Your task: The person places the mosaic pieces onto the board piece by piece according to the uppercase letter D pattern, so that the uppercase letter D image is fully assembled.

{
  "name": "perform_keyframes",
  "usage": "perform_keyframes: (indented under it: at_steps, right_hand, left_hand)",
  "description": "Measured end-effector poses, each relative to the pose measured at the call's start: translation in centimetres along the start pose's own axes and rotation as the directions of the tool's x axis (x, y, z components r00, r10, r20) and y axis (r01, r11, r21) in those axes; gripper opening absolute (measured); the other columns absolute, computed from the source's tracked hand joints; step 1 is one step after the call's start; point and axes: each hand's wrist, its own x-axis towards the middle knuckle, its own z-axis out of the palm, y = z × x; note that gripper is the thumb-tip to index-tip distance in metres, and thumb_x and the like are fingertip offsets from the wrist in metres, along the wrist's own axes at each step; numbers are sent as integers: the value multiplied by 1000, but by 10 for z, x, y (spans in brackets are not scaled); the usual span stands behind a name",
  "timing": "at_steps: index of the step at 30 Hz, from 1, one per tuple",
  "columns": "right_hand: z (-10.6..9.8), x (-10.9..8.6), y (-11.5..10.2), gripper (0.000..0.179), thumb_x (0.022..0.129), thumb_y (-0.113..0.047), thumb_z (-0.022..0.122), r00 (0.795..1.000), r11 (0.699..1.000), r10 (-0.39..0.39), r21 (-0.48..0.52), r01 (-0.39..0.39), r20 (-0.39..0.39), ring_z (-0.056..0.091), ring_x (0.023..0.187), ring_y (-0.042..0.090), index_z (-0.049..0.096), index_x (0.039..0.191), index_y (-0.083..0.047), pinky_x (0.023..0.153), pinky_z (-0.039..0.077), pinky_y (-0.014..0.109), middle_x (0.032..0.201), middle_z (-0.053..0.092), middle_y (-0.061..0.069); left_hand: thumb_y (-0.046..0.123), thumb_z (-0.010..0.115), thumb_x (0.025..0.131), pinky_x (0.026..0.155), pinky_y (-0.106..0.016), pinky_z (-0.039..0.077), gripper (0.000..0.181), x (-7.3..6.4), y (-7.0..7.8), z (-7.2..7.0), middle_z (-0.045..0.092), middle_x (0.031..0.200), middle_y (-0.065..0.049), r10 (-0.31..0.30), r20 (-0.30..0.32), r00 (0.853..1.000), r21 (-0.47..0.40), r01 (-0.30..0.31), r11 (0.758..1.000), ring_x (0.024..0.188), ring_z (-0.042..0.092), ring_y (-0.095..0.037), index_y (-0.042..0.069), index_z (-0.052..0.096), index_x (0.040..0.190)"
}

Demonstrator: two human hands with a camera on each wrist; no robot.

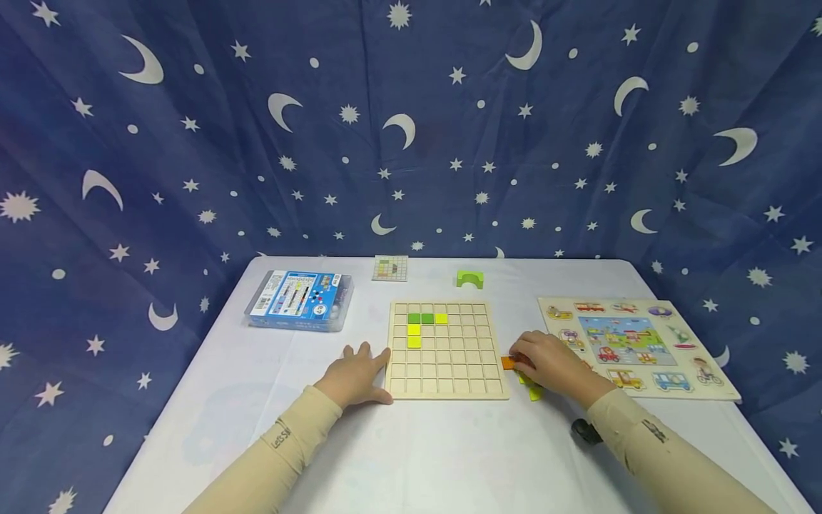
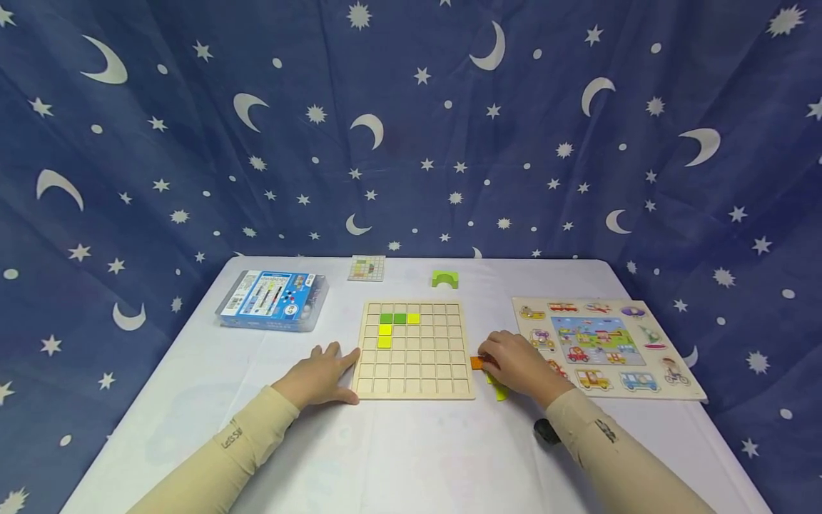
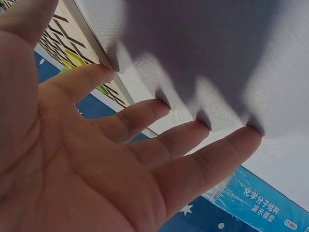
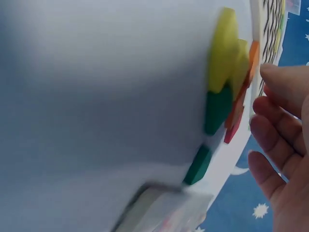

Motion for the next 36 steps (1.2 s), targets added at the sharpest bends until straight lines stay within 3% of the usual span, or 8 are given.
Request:
perform_keyframes:
  at_steps: [4,8,22,31,36]
  right_hand:
    - [-2,-18,0,17,83,-22,81,1000,1000,7,-3,-7,24,57,83,12,73,98,-18,79,52,38,93,63,-8]
    - [-1,-28,-2,21,82,-26,82,998,999,42,2,-42,56,60,93,16,73,100,-19,87,52,43,98,64,-8]
    - [6,-33,-3,20,82,-24,82,999,999,30,-27,-29,23,61,91,16,73,99,-19,85,52,42,95,65,-7]
    - [-2,-23,-16,20,84,-22,81,999,999,40,3,-40,-8,60,89,16,73,101,-16,85,53,40,94,65,-6]
    - [-1,-3,-35,19,85,-22,79,999,999,-35,4,35,-23,61,88,15,73,101,-14,84,52,39,94,66,-5]
  left_hand:
    - [60,79,71,83,-61,53,94,1,-1,2,46,142,-31,-4,2,1000,-10,4,1000,122,46,-59,14,49,147]
    - [62,78,70,82,-59,54,95,2,-2,4,46,141,-31,-10,7,1000,-7,10,1000,121,46,-57,15,49,147]
    - [61,78,70,75,-55,55,94,0,0,2,49,135,-28,-5,3,1000,-7,5,1000,112,51,-50,14,49,147]
    - [62,76,72,76,-55,55,94,0,0,0,48,138,-29,-10,14,1000,18,10,1000,115,51,-51,15,48,148]
    - [62,76,72,76,-54,56,94,-1,1,0,50,136,-27,-11,16,1000,25,10,1000,114,52,-49,16,47,148]
